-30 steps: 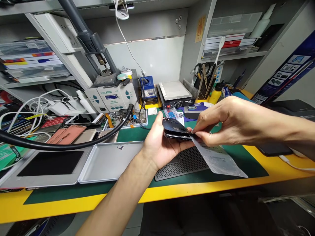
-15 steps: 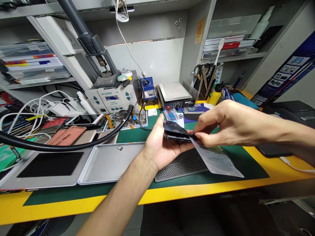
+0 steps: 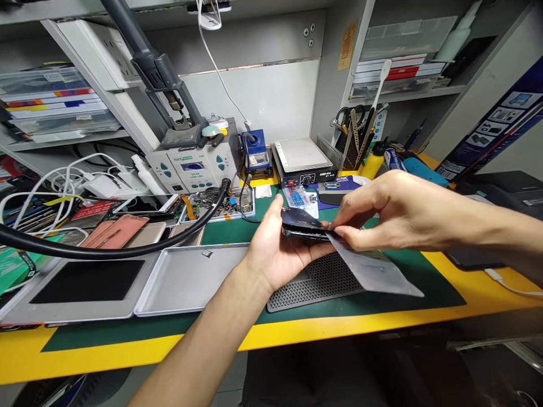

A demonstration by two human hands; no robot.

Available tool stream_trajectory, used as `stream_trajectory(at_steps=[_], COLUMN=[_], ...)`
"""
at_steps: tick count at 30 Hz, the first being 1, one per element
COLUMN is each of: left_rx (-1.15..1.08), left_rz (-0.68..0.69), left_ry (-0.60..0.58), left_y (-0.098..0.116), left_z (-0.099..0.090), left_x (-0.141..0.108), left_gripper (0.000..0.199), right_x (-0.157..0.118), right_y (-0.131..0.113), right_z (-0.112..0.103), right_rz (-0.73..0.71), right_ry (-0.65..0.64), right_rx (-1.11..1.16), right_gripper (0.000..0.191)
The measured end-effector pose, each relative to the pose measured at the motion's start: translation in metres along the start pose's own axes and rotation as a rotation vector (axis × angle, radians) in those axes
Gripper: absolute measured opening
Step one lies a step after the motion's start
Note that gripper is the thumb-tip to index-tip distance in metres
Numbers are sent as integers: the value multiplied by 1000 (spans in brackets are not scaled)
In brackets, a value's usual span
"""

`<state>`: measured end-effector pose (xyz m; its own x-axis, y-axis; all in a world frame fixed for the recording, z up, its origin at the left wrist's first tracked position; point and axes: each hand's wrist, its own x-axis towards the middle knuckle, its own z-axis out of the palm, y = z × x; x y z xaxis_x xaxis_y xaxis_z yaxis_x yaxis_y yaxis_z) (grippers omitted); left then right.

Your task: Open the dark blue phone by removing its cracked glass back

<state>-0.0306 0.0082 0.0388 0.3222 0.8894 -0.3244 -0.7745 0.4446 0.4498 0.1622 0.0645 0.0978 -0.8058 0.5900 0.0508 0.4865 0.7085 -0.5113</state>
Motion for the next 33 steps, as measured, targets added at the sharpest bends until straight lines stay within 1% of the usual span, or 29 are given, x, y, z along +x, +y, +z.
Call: stream_trajectory(at_steps=[2, 3, 5, 6, 7, 8, 10, 11, 12, 13, 15, 16, 18, 21, 23, 26, 30, 33], left_rx=[21, 33, 64, 84, 106, 128, 172, 196, 223, 252, 305, 324, 345, 359, 366, 374, 432, 497], left_rz=[31, 47, 82, 105, 129, 158, 215, 229, 236, 242, 260, 275, 300, 300, 300, 290, 256, 243], left_ry=[24, 32, 44, 51, 57, 60, 56, 51, 49, 52, 74, 86, 96, 83, 84, 110, 121, 116], left_y=[1, 1, 2, 2, 2, 1, -1, -3, -5, -7, -11, -13, -16, -18, -18, -17, -20, -22], left_z=[0, 1, 2, 4, 5, 7, 10, 11, 12, 12, 11, 10, 8, 6, 6, 7, 10, 15], left_x=[0, 0, -1, -1, -3, -4, -6, -8, -8, -9, -8, -8, -6, -4, -4, -3, -4, -7], left_gripper=[52, 49, 44, 42, 41, 39, 37, 39, 42, 45, 49, 49, 48, 50, 50, 49, 52, 57], right_x=[-3, -5, -12, -16, -20, -24, -31, -33, -35, -36, -36, -35, -34, -33, -33, -35, -38, -40], right_y=[-4, -5, -7, -7, -7, -7, -6, -5, -5, -5, -4, -4, -3, -1, 0, 1, 0, 1], right_z=[6, 10, 20, 24, 29, 34, 44, 49, 54, 60, 71, 75, 82, 85, 85, 84, 86, 89], right_rz=[22, 69, 247, 349, 430, 483, 514, 506, 493, 478, 442, 422, 382, 327, 302, 288, 288, 274], right_ry=[4, 27, 118, 133, 109, 55, -81, -114, -98, -35, 150, 223, 304, 353, 378, 392, 341, 379], right_rx=[35, 106, 402, 584, 765, 928, 1157, 1212, 1232, 1231, 1210, 1188, 1120, 1016, 1001, 1006, 1084, 1084], right_gripper=[14, 19, 39, 48, 50, 46, 33, 33, 37, 40, 46, 48, 50, 51, 51, 50, 47, 48])
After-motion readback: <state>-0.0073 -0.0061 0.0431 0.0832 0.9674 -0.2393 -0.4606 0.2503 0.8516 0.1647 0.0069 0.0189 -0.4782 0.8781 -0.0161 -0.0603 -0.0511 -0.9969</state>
